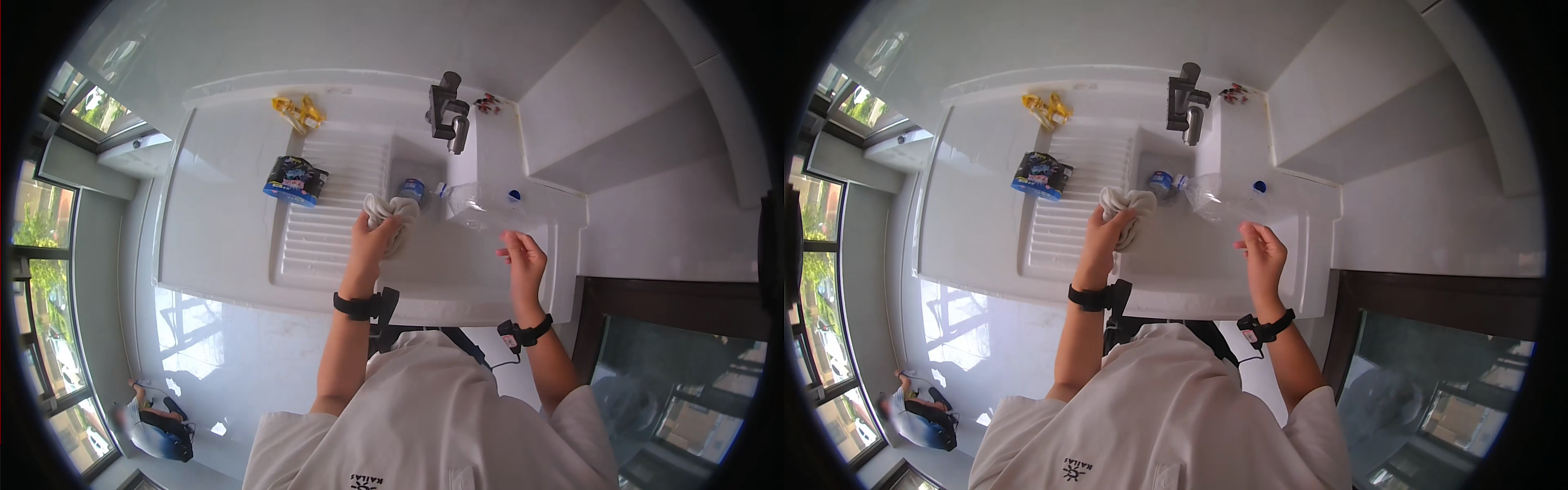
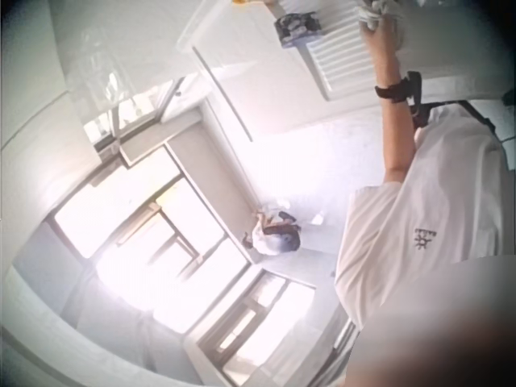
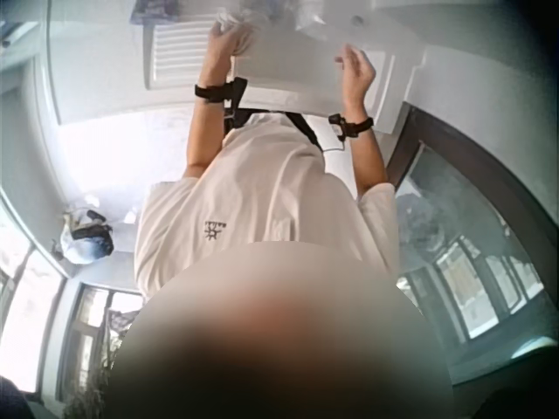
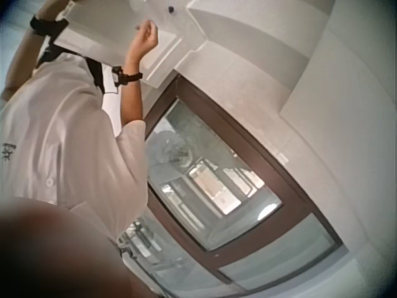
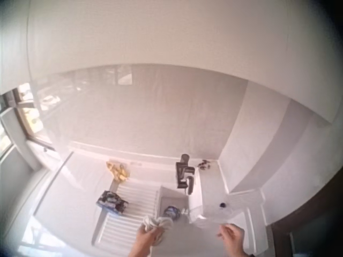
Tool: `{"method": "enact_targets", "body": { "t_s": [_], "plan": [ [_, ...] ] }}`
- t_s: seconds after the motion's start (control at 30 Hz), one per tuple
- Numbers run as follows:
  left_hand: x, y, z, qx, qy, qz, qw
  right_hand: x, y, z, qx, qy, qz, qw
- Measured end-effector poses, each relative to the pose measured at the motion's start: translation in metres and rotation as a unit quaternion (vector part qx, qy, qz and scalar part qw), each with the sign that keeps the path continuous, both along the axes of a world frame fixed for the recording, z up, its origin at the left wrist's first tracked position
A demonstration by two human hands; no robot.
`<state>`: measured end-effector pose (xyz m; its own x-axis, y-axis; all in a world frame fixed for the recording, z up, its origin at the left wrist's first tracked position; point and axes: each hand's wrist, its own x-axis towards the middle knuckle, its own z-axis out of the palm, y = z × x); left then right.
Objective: Washing a cloth and a plastic bottle in a sink.
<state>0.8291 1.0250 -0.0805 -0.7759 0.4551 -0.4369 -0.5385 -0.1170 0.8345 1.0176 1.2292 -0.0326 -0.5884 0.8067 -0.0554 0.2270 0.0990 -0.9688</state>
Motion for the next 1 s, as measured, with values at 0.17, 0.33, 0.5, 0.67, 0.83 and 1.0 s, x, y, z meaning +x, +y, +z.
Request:
{"method": "enact_targets", "body": {
  "t_s": [0.17,0.33,0.5,0.67,0.83,1.0],
  "plan": [
    [-0.007,-0.011,0.015,0.023,0.022,0.013,0.999,-0.002,0.000,-0.016,-0.256,0.047,-0.127,0.957],
    [-0.006,-0.016,0.011,0.029,0.006,0.007,1.000,-0.003,0.003,-0.052,-0.521,0.174,-0.132,0.825],
    [-0.008,-0.022,0.004,0.018,-0.003,-0.013,1.000,-0.031,-0.008,-0.068,-0.553,0.205,-0.142,0.795],
    [-0.010,-0.030,0.003,-0.003,-0.010,-0.016,1.000,-0.044,-0.019,-0.080,-0.576,0.245,-0.177,0.759],
    [-0.015,-0.041,-0.011,0.008,-0.003,-0.017,1.000,-0.044,-0.028,-0.087,-0.577,0.254,-0.158,0.760],
    [-0.018,-0.049,-0.011,-0.004,-0.005,-0.031,0.999,-0.052,-0.029,-0.092,-0.577,0.278,-0.139,0.755]
  ]
}}
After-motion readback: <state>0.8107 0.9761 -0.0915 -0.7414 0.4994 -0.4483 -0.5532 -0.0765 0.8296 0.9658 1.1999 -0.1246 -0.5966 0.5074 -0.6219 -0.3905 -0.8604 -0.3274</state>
